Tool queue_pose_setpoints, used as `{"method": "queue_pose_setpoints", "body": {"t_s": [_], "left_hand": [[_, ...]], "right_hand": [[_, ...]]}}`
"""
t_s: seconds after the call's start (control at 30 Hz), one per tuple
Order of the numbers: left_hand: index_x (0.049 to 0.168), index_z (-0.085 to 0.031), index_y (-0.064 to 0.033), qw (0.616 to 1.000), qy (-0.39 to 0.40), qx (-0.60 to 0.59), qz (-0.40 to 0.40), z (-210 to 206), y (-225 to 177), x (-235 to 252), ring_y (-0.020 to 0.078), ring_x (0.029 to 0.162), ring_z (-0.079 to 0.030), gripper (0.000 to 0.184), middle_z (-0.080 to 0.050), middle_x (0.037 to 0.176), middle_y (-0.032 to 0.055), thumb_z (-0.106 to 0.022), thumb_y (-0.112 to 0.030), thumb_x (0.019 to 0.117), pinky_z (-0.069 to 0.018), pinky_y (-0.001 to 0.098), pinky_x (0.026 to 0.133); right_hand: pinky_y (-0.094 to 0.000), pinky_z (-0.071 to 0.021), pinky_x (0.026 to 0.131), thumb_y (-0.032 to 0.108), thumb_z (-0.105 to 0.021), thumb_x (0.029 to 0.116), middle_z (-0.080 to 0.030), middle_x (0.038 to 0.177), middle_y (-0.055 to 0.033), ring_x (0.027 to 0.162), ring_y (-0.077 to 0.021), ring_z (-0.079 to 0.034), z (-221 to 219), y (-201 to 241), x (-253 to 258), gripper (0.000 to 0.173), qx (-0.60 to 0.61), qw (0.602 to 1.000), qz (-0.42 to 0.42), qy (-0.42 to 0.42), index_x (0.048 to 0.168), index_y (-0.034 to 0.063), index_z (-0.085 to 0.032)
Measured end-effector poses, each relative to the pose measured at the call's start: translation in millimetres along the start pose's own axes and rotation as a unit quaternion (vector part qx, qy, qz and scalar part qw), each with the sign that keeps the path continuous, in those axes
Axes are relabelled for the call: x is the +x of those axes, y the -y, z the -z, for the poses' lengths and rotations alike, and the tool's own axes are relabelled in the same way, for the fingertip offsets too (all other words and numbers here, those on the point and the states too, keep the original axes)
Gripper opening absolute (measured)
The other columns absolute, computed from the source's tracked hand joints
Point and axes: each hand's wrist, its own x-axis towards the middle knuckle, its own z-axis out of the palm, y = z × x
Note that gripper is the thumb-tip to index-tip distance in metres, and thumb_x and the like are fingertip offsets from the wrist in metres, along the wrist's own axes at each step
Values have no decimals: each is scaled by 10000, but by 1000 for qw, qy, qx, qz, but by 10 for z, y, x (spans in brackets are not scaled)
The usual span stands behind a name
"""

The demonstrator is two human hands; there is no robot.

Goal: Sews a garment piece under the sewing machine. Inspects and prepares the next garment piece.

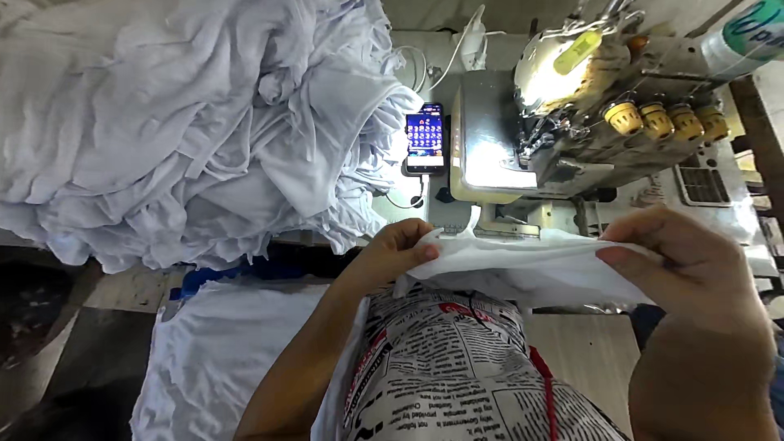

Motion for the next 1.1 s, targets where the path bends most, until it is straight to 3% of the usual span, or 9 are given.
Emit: {"method": "queue_pose_setpoints", "body": {"t_s": [0.23,0.33,0.43,0.53,0.73,0.87,0.97,1.03,1.1], "left_hand": [[1458,-374,25,969,220,-98,60,-275,375,190,26,1097,-633,654,-592,1333,15,-696,-198,934,-547,236,913],[1461,-382,3,923,340,-152,96,-299,322,227,34,1063,-638,668,-598,1257,-8,-701,-117,887,-554,239,912],[1310,-551,-81,917,352,-175,65,-227,220,170,1,977,-664,435,-663,1156,-70,-700,-80,901,-571,200,839],[1113,-612,-178,962,247,-113,-5,-94,87,16,-46,878,-669,206,-687,1048,-141,-722,-165,939,-575,164,754],[1074,-662,-201,986,-29,125,-110,54,-94,-478,-101,872,-631,169,-688,997,-160,-590,-347,1028,-542,116,757],[1097,-708,-328,921,-282,210,-166,273,-481,-781,-84,955,-653,159,-709,1047,-223,-557,-323,1045,-541,144,849],[888,-656,-73,826,-484,214,-194,632,-986,-958,82,811,-689,177,-704,838,-2,-535,-52,1016,-585,256,787],[911,-622,117,779,-454,382,-203,1013,-1004,-1248,95,797,-673,188,-678,833,107,-493,18,1006,-555,219,726],[1031,-680,68,719,-422,551,-38,1044,-1086,-1436,-16,951,-643,314,-710,990,28,-428,-118,1056,-485,137,866]], "right_hand": [[-109,-471,702,255,-516,1067,-590,837,5,763,5,-570,39,480,35,167,-49,980,144,129,1004,115,-580],[-207,-450,620,197,-499,1063,-547,729,-28,663,-99,-538,181,666,57,174,-47,963,178,196,951,101,-591],[-268,-430,552,172,-489,1054,-544,673,-63,599,-155,-522,342,736,73,217,-46,949,193,244,921,62,-620],[-275,-429,557,179,-484,1055,-552,682,-75,608,-159,-527,424,748,66,226,-66,950,182,245,921,53,-617],[-234,-429,556,229,-507,1064,-567,686,-23,612,-109,-539,289,697,220,204,-76,952,160,248,958,97,-621],[-247,-439,526,288,-512,1060,-585,682,2,581,-106,-556,-8,677,475,219,-16,949,182,258,1014,114,-637],[-240,-448,550,235,-495,1068,-568,704,-23,613,-112,-563,-254,700,626,204,56,951,210,220,1016,73,-608],[-243,-468,578,203,-488,1073,-578,731,-46,645,-135,-579,-423,693,657,182,44,962,225,148,1018,63,-592],[-243,-482,602,163,-498,1070,-608,748,-65,664,-146,-596,-580,605,622,155,22,972,228,59,1019,54,-596]]}}
